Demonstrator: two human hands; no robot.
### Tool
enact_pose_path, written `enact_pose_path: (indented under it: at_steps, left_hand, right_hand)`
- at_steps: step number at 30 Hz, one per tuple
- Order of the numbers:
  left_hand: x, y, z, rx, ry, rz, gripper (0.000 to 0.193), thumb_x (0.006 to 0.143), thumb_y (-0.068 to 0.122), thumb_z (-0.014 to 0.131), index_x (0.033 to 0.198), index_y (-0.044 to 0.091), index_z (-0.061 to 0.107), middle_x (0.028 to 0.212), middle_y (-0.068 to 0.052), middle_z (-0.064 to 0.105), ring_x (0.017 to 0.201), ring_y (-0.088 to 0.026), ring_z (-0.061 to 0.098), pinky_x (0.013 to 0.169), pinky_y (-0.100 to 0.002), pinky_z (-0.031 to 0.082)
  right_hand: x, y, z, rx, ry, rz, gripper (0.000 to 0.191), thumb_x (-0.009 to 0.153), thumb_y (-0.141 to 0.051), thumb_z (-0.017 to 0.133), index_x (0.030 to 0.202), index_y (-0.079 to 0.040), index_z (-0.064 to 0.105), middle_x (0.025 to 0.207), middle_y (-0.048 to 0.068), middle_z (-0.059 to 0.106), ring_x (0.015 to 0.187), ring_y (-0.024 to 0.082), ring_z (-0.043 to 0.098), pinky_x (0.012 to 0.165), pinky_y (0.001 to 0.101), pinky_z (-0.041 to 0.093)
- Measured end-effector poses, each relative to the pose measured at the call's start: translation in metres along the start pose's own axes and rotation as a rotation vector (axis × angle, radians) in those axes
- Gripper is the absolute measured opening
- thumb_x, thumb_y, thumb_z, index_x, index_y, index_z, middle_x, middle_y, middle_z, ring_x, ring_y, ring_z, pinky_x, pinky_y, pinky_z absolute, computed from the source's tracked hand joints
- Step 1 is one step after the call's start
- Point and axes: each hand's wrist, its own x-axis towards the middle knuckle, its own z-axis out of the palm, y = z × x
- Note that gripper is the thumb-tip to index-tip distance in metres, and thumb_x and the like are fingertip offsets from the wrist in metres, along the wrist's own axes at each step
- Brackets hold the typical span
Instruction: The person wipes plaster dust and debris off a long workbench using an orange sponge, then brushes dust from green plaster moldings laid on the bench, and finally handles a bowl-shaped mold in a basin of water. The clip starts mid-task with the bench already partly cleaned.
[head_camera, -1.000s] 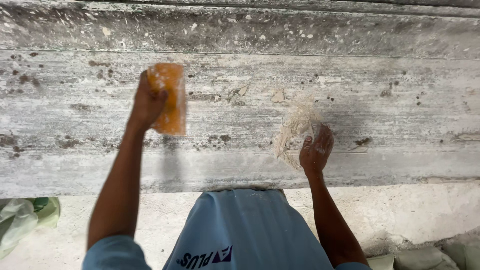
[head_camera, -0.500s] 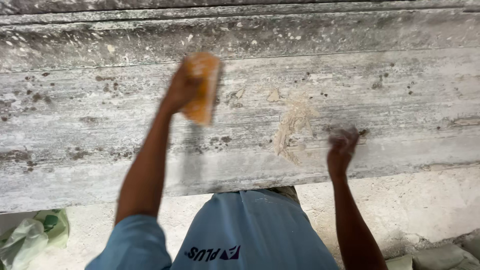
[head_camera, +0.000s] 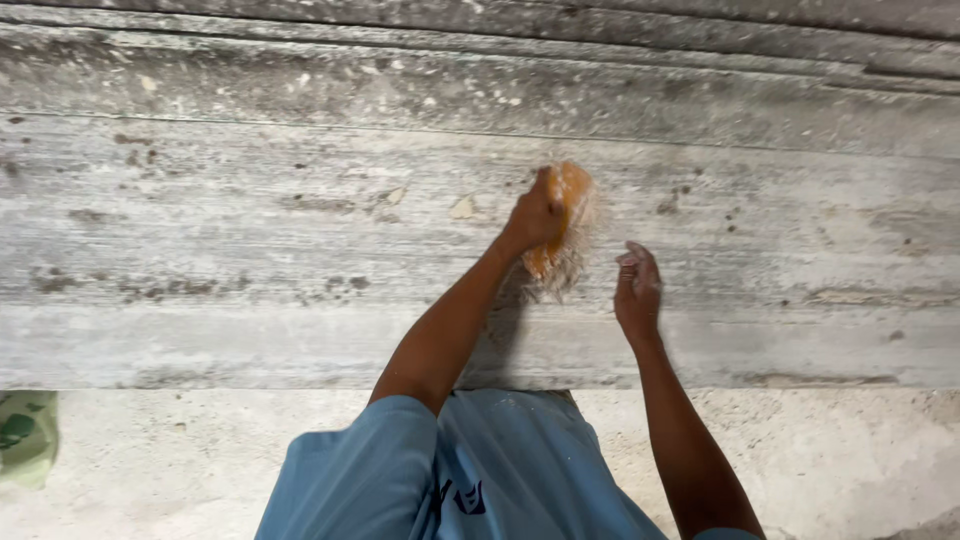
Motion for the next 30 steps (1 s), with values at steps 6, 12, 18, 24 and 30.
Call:
enact_pose_path:
  at_steps: [6,12,18,24,30]
  left_hand:
    - [-0.023,-0.002,-0.067,0.062,0.109,0.075,0.045,0.096,0.013,0.068,0.136,0.004,0.050,0.128,-0.015,0.063,0.116,-0.028,0.063,0.098,-0.042,0.055]
    - [-0.106,-0.026,-0.198,0.052,0.388,-0.308,0.046,0.093,0.017,0.070,0.134,0.001,0.054,0.131,-0.020,0.064,0.121,-0.035,0.064,0.104,-0.046,0.053]
    - [-0.065,-0.050,-0.126,0.276,0.500,-0.040,0.047,0.092,0.014,0.071,0.134,0.000,0.055,0.127,-0.024,0.065,0.120,-0.043,0.061,0.100,-0.047,0.051]
    - [-0.103,-0.038,-0.192,0.128,0.508,-0.101,0.051,0.093,0.010,0.072,0.140,-0.001,0.055,0.136,-0.026,0.061,0.121,-0.044,0.060,0.102,-0.048,0.048]
    - [-0.060,-0.013,-0.100,0.031,0.278,-0.004,0.059,0.096,0.021,0.070,0.149,0.005,0.048,0.150,-0.020,0.053,0.136,-0.039,0.051,0.115,-0.049,0.039]
  right_hand:
    - [0.020,0.071,-0.085,-0.399,0.066,-0.251,0.038,0.115,-0.023,0.042,0.139,0.003,0.055,0.138,0.029,0.056,0.135,0.045,0.049,0.117,0.0567,0.036]
    - [0.012,0.108,-0.106,-0.509,0.061,-0.326,0.048,0.110,-0.025,0.046,0.145,0.008,0.050,0.145,0.030,0.050,0.140,0.047,0.045,0.121,0.0602,0.032]
    - [0.012,0.105,-0.104,-0.475,0.024,-0.336,0.042,0.109,-0.019,0.045,0.142,0.007,0.052,0.144,0.028,0.051,0.141,0.046,0.046,0.119,0.0589,0.037]
    - [0.008,0.109,-0.110,-0.410,-0.005,-0.375,0.042,0.110,-0.019,0.044,0.141,0.007,0.051,0.145,0.027,0.049,0.141,0.047,0.045,0.118,0.0603,0.036]
    - [0.010,0.114,-0.100,-0.495,-0.003,-0.344,0.043,0.108,-0.023,0.047,0.140,0.005,0.053,0.145,0.026,0.049,0.140,0.046,0.044,0.118,0.0605,0.034]
